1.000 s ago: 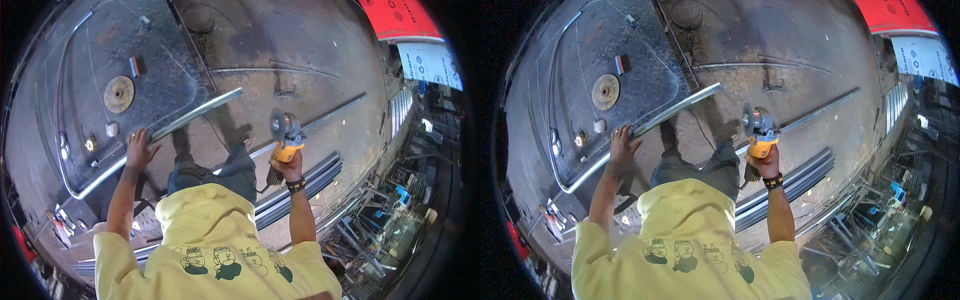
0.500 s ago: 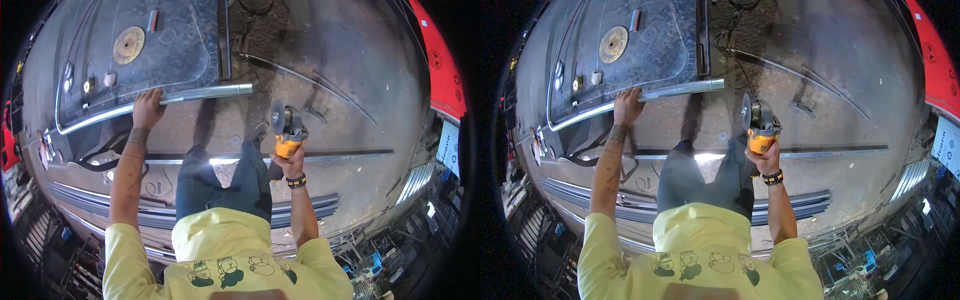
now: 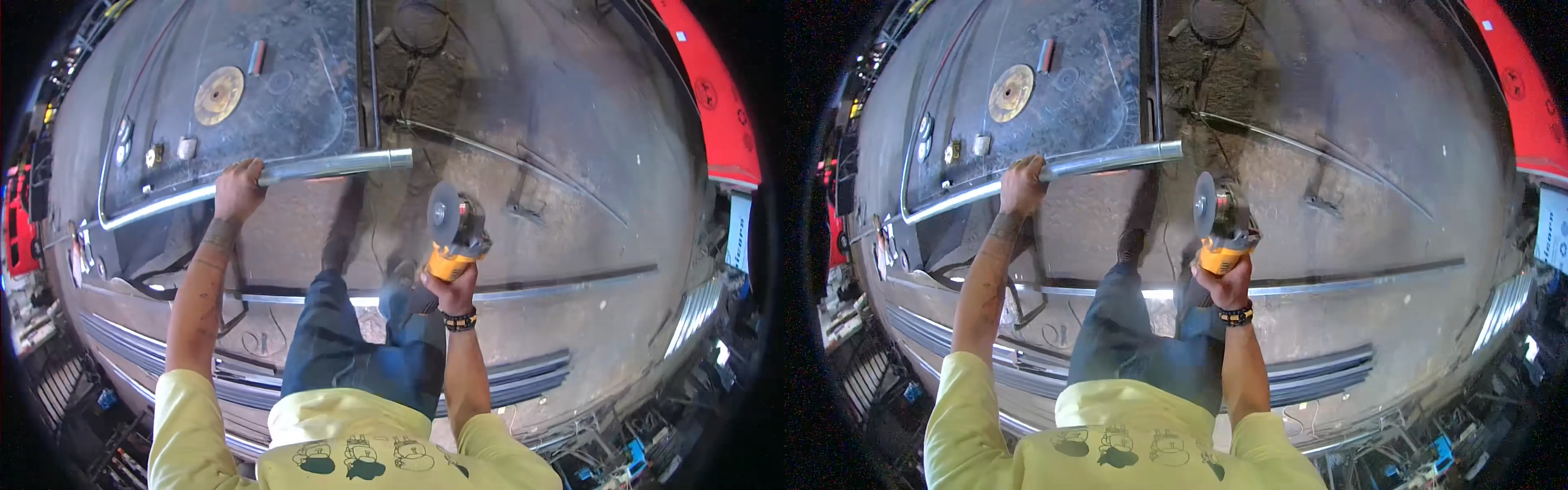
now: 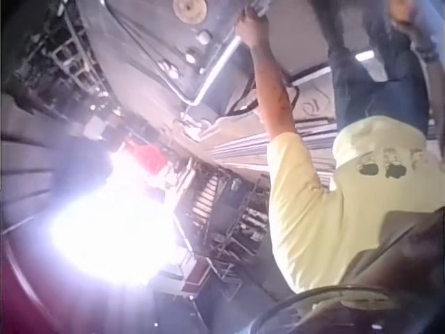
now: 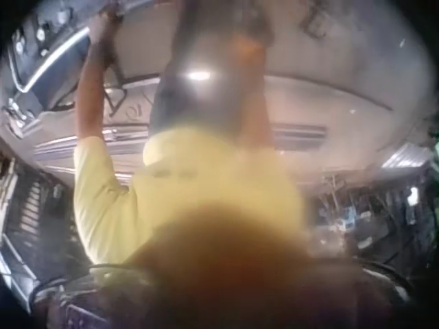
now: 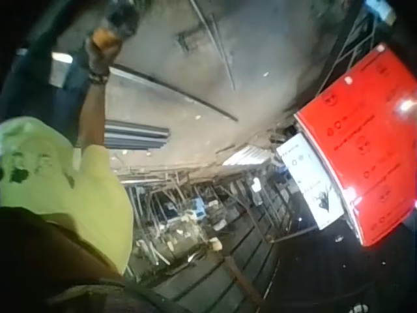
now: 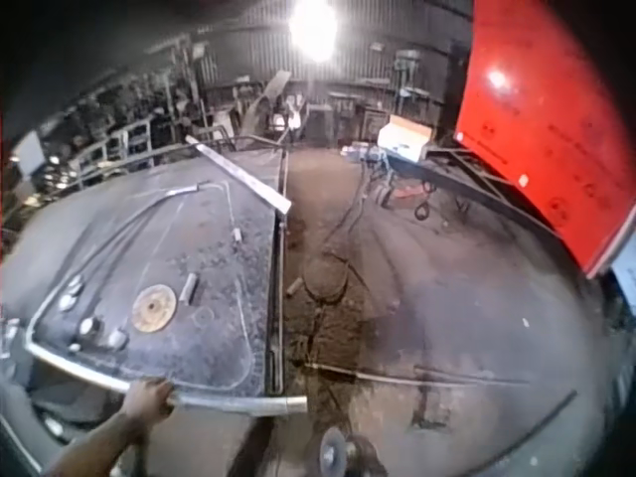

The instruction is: Measuring, marking, and grinding a metal pipe for assembly.

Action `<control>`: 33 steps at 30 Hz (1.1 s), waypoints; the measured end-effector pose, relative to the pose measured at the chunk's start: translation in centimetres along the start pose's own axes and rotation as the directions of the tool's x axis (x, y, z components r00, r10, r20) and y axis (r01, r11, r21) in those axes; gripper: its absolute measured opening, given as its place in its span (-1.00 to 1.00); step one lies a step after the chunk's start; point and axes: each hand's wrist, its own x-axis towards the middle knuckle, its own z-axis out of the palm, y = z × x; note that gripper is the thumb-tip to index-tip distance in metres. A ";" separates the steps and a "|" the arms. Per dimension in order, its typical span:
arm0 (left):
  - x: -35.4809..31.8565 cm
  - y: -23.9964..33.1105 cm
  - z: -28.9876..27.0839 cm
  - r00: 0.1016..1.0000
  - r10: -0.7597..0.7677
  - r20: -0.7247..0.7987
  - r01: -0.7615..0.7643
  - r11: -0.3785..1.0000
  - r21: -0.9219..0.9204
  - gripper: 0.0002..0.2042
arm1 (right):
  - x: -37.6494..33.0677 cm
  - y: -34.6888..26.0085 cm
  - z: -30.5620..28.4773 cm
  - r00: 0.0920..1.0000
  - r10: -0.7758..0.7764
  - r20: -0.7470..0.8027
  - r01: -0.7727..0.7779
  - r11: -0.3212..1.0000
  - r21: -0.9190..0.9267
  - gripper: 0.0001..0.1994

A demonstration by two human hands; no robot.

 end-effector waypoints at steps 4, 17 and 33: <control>-0.3 -0.4 -0.9 0.998 -0.041 -0.039 0.042 0.999 0.006 -0.84 | 2.8 3.0 -0.4 0.984 -0.071 0.166 0.062 0.996 0.061 -0.53; -0.3 0.6 1.2 0.983 -0.032 -0.180 0.042 0.998 0.050 -0.76 | 12.3 15.8 -2.9 0.812 -0.552 0.188 0.550 0.832 0.067 -0.64; -1.0 0.3 1.6 0.982 0.009 -0.189 -0.017 0.999 -0.040 -0.76 | 15.5 16.6 -0.9 0.647 -0.712 0.273 0.763 0.603 -0.234 -0.45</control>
